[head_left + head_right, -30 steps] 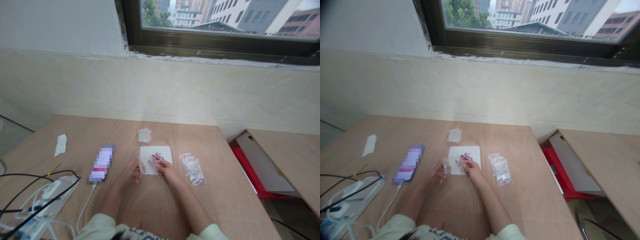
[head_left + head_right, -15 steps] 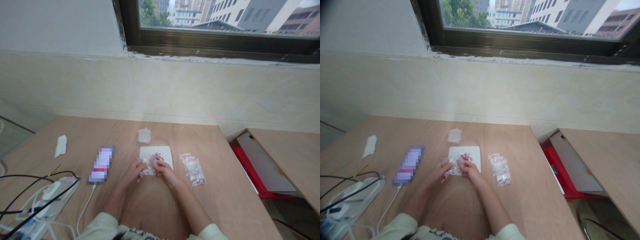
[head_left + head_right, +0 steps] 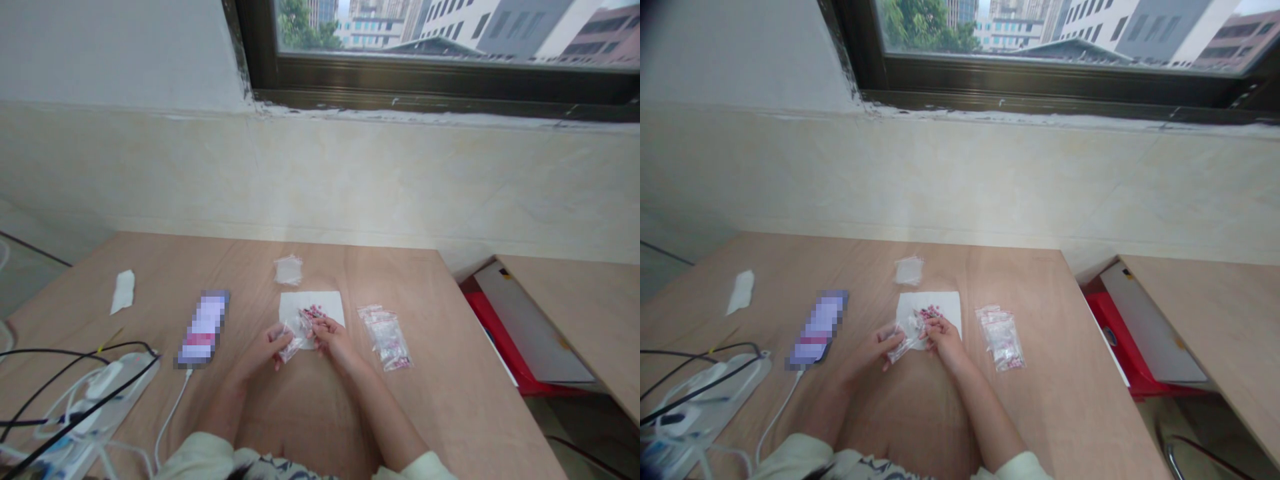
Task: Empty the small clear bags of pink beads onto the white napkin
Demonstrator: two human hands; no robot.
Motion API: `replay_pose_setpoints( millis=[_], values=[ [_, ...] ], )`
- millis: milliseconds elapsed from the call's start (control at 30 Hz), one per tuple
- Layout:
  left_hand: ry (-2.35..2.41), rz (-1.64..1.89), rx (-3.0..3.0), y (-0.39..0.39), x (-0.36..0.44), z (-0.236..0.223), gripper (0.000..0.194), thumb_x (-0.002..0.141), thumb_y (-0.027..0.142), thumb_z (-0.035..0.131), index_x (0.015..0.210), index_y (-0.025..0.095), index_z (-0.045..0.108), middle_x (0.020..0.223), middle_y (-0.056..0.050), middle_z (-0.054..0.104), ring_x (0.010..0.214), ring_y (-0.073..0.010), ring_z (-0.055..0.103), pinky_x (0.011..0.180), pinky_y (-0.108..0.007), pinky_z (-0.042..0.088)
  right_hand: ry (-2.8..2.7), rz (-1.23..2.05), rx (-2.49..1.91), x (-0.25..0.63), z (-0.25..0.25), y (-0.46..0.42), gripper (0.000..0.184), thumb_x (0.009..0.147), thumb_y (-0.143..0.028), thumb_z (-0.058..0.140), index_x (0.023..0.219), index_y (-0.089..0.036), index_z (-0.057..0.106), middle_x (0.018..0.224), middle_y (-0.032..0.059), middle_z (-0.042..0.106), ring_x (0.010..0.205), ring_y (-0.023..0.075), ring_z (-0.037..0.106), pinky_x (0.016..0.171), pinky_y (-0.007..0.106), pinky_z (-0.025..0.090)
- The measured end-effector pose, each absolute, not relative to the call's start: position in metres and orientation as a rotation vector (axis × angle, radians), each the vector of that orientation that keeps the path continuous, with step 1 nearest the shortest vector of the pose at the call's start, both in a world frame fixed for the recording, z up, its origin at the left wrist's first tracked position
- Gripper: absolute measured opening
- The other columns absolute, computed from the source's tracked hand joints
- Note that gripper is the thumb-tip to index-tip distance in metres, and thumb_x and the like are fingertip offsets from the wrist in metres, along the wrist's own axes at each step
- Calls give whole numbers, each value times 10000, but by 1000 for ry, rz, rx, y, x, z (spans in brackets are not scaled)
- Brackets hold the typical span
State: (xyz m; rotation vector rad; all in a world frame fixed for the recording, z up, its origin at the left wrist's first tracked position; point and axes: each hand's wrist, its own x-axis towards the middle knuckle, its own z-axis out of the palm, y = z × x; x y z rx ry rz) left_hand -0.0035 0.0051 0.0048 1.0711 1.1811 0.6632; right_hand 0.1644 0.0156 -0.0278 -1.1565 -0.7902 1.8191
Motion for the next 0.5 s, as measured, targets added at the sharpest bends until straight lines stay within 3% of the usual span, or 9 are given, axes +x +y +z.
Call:
replay_pose_setpoints(
  millis=[267, 500],
  values=[
    [1141, 573, 1071, 4, -6, 1, 265, 684, 396, 543, 662, 132, 535, 517, 43, 483, 402, -61, 445, 303, -142, 370, -827, 1833, -1169, 165, -32, 17, 277, 571, -383, 653, 742, -173, 593, 574, -16, 521, 443, 72, 431, 387, 191, 304],
    [1110, 499, 1017, 2, -1, 2, 266, 673, 394, 549, 643, 131, 521, 511, 48, 475, 369, -53, 447, 288, -141, 369, -818, 1931, -1109, 161, -32, 15, 363, 590, -378, 640, 893, -182, 604, 597, -9, 537, 449, 70, 429, 417, 197, 302]
  ],
)
